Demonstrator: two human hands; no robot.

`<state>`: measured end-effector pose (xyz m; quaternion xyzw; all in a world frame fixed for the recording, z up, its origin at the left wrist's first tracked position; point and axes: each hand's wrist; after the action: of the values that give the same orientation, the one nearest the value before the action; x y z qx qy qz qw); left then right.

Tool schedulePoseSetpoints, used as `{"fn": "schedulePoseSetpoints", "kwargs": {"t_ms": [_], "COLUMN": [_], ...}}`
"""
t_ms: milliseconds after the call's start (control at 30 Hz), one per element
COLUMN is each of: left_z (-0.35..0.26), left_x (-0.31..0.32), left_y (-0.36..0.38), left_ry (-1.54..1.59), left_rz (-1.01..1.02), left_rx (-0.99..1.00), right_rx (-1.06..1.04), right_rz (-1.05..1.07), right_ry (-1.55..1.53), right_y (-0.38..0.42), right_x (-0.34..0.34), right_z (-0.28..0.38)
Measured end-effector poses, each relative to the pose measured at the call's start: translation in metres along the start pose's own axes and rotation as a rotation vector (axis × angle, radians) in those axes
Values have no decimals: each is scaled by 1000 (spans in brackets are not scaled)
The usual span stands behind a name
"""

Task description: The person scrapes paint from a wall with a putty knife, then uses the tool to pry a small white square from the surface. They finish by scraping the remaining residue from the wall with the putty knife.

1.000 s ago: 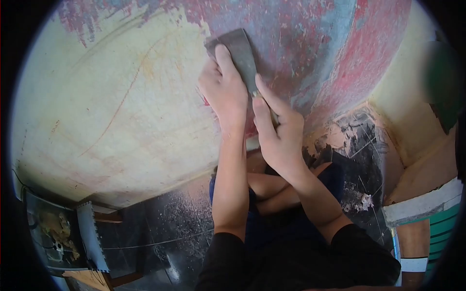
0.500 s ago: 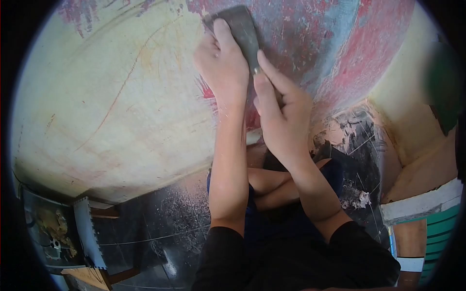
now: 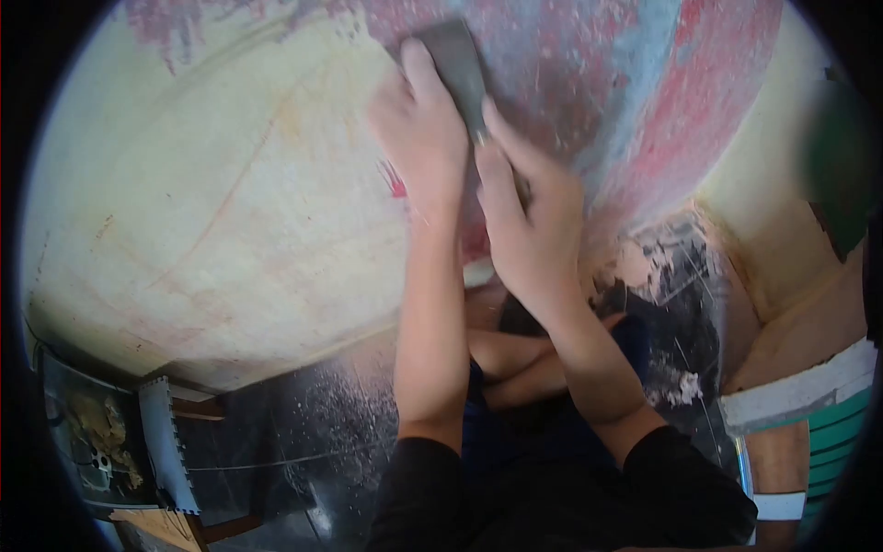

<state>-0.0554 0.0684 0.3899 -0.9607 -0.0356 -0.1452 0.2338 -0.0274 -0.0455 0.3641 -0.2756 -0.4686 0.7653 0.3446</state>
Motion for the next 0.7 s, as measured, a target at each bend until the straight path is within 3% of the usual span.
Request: {"fn": "schedulePoseSetpoints", "kwargs": {"t_ms": [33, 100, 200, 333, 500, 700], "left_z": [-18, -27, -4, 20, 16, 15], "left_x": [0, 0, -13, -17, -11, -5], "left_y": [-4, -11, 5, 27, 30, 26], "left_ry": [73, 155, -84, 50, 145, 23], "left_rz": [43, 82, 13, 56, 95, 13], "left_rx": [-40, -44, -13, -182, -259, -148], "right_rx": [-67, 9, 114, 278, 158, 131], "right_rz": [-25, 18, 83, 81, 53, 71], "right_ry": [-10, -6, 12, -33, -30, 0], "right_y": [-8, -8, 14, 47, 36, 36], "right_x": [2, -3, -3, -3, -13, -12], "right_z": [2, 11, 7, -1, -6, -19]}}
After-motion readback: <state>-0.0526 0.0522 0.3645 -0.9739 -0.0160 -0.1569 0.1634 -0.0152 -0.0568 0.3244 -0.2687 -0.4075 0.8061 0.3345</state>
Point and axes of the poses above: each hand's wrist, its own y-axis away from the middle knuckle, its own x-axis out of the palm, z = x × y, and after that the axes turned 13 degrees about -x, right-handed
